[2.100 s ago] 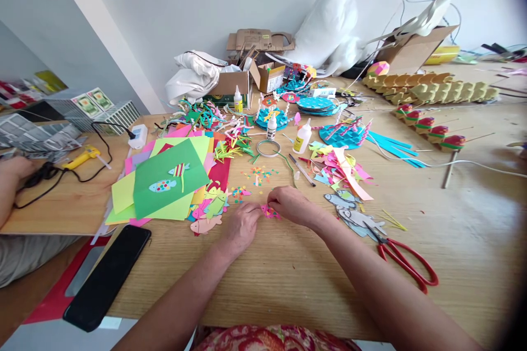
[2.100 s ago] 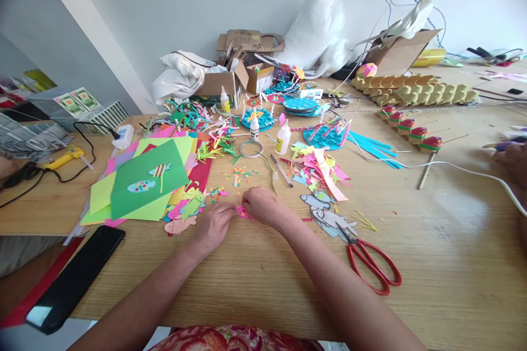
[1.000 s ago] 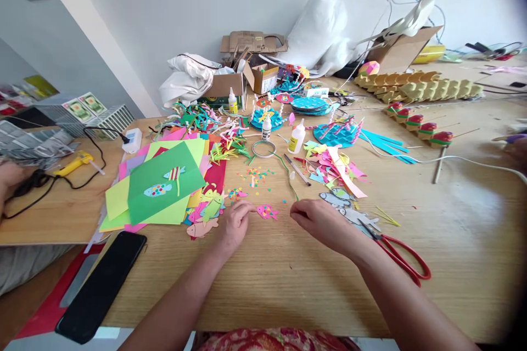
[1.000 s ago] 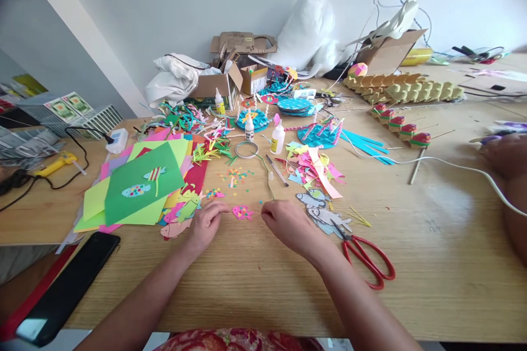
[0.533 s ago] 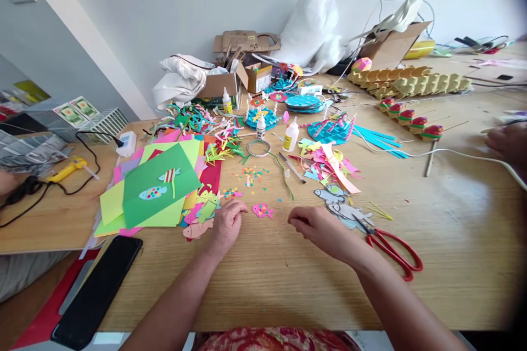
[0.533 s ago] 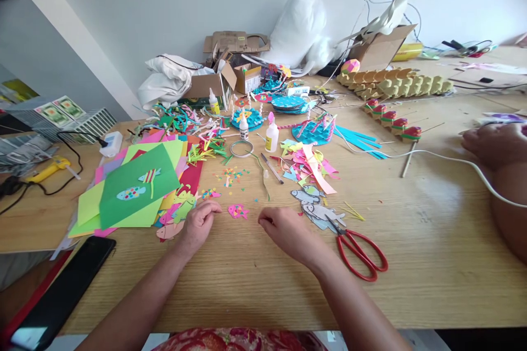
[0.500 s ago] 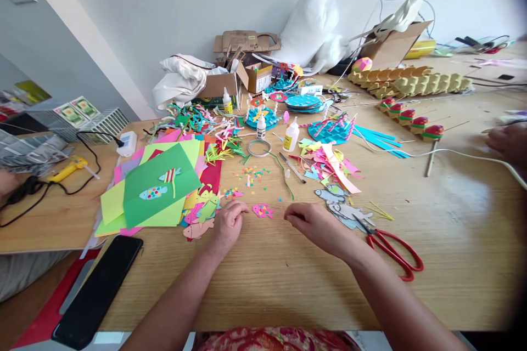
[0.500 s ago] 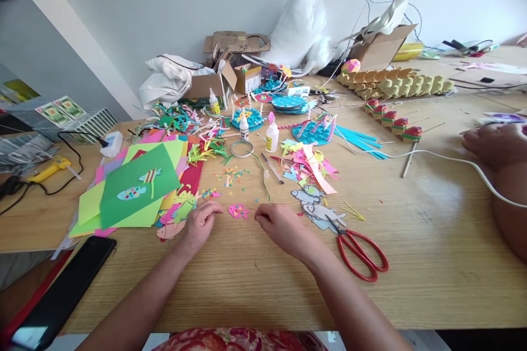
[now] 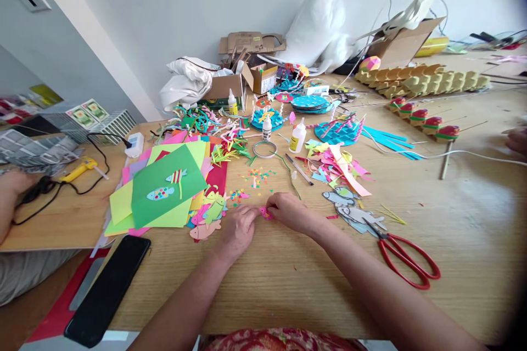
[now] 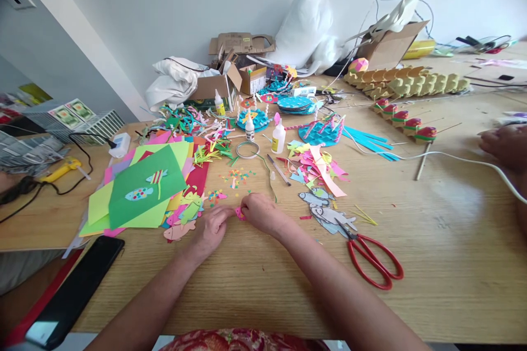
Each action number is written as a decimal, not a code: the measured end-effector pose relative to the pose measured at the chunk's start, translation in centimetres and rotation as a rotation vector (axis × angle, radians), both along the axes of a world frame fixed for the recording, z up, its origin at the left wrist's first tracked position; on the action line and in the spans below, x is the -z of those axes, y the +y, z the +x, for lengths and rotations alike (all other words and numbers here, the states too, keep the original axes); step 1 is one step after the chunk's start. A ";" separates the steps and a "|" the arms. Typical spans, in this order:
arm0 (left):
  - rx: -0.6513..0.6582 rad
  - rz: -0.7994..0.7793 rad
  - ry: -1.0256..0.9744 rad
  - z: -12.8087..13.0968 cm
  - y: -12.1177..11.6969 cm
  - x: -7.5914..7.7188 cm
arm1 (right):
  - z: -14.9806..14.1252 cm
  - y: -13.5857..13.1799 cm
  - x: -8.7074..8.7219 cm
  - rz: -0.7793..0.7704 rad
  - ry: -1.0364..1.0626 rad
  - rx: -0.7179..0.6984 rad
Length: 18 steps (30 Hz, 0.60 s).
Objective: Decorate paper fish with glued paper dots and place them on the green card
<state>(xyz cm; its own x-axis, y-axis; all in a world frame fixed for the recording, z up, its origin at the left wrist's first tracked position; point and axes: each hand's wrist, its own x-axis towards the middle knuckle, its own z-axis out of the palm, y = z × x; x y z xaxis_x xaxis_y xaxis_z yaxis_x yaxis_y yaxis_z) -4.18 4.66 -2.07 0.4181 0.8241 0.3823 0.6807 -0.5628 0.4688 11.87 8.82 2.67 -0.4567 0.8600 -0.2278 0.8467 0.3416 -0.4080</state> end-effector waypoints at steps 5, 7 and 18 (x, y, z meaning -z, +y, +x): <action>-0.007 -0.019 0.016 0.0 -0.1 0.0 | -0.2 0.1 0.0 0.026 -0.046 -0.031; -0.001 -0.015 0.030 0.1 -0.1 -0.1 | -0.2 0.2 0.2 0.041 -0.051 -0.040; -0.006 -0.023 0.037 0.3 -0.2 -0.4 | -0.4 0.5 0.4 0.059 -0.084 -0.034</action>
<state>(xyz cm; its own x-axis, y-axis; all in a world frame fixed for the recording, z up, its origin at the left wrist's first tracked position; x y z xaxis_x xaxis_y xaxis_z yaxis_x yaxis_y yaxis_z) -3.91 4.46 -1.71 0.4267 0.8349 0.3477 0.7011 -0.5482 0.4560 11.50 9.37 2.28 -0.4678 0.8571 -0.2159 0.8642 0.3923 -0.3149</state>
